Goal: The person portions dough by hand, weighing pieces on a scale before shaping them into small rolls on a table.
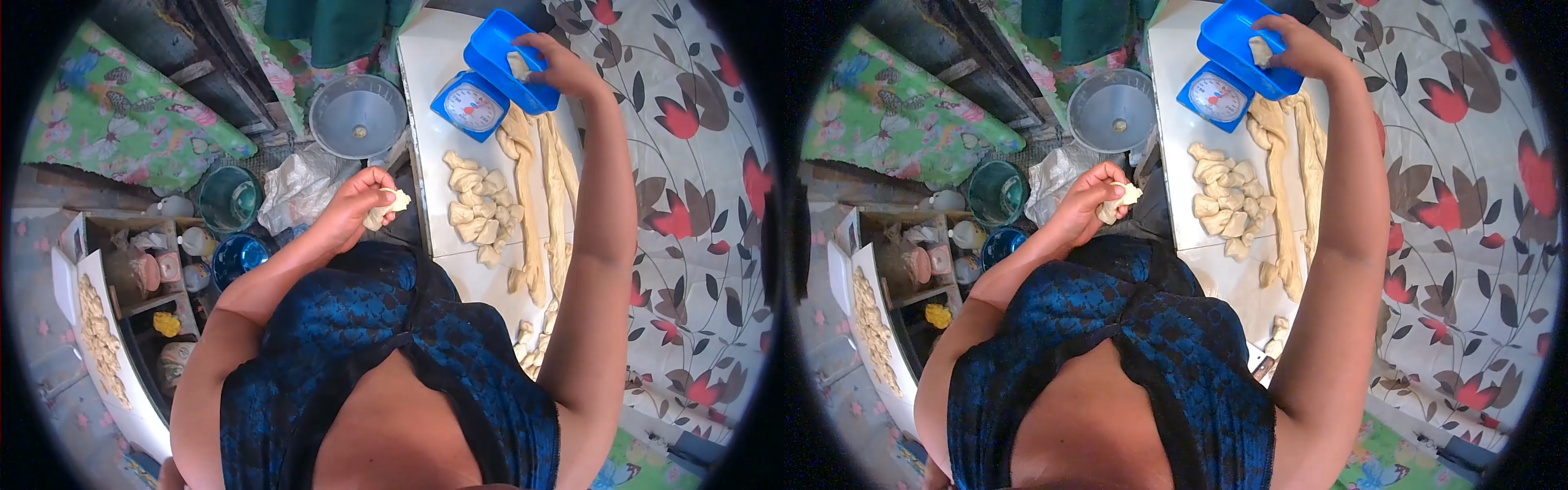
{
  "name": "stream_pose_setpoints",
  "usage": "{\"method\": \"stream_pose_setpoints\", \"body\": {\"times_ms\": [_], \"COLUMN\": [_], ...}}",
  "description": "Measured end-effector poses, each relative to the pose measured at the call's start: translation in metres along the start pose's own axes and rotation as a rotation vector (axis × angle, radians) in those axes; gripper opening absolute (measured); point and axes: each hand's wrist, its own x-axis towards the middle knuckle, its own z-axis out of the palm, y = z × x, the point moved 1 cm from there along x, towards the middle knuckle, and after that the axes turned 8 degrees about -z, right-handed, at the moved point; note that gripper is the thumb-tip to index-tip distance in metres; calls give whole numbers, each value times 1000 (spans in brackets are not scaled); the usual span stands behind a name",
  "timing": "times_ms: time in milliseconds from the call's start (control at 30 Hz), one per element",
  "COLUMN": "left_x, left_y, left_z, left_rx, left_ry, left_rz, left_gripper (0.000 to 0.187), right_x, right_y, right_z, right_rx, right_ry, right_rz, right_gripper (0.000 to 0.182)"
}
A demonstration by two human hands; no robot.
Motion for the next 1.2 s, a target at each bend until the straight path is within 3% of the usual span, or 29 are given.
{"method": "stream_pose_setpoints", "body": {"times_ms": [67,167,300,367,500,600,667,700,767,800,833,900,967,1033,1100,1200], "left_x": [0,0,-1,-1,-2,-1,-1,-1,-1,-1,-1,0,2,4,5,4], "left_y": [0,1,-1,0,0,-1,-1,-1,-1,0,0,-1,-3,-6,-7,-6], "left_z": [0,0,-2,-2,1,0,-1,-1,-1,-1,-1,-1,-1,-1,-1,0], "left_rx": [3,18,2,5,7,17,23,20,12,-2,-15,-16,-17,4,0,-13], "left_ry": [-11,-13,-5,-4,-12,-24,-31,-23,-15,-3,7,5,-1,-23,-19,-11], "left_rz": [-1,-15,6,4,-19,-13,-12,-7,2,3,-1,-14,-29,-16,-26,-37], "left_gripper": [6,6,7,8,6,6,6,6,6,6,6,6,6,5,4,5], "right_x": [4,9,13,10,9,4,-6,-11,-23,-28,-35,-55,-78,-97,-116,-139], "right_y": [9,12,5,2,8,-2,-2,-3,-4,-8,-12,-27,-41,-42,-45,-62], "right_z": [11,18,19,20,22,18,14,12,6,6,6,6,10,22,38,57], "right_rx": [-46,-132,-107,-91,-57,-40,48,45,347,560,560,1211,1295,1534,1521,1654], "right_ry": [-31,-143,-101,1,4,-19,270,270,654,686,686,684,703,616,699,1010], "right_rz": [-157,-109,-44,23,7,107,-63,-65,-217,-296,-293,-401,-335,-421,-324,17], "right_gripper": [48,52,50,42,33,25,15,15,12,21,21,24,26,23,23,25]}}
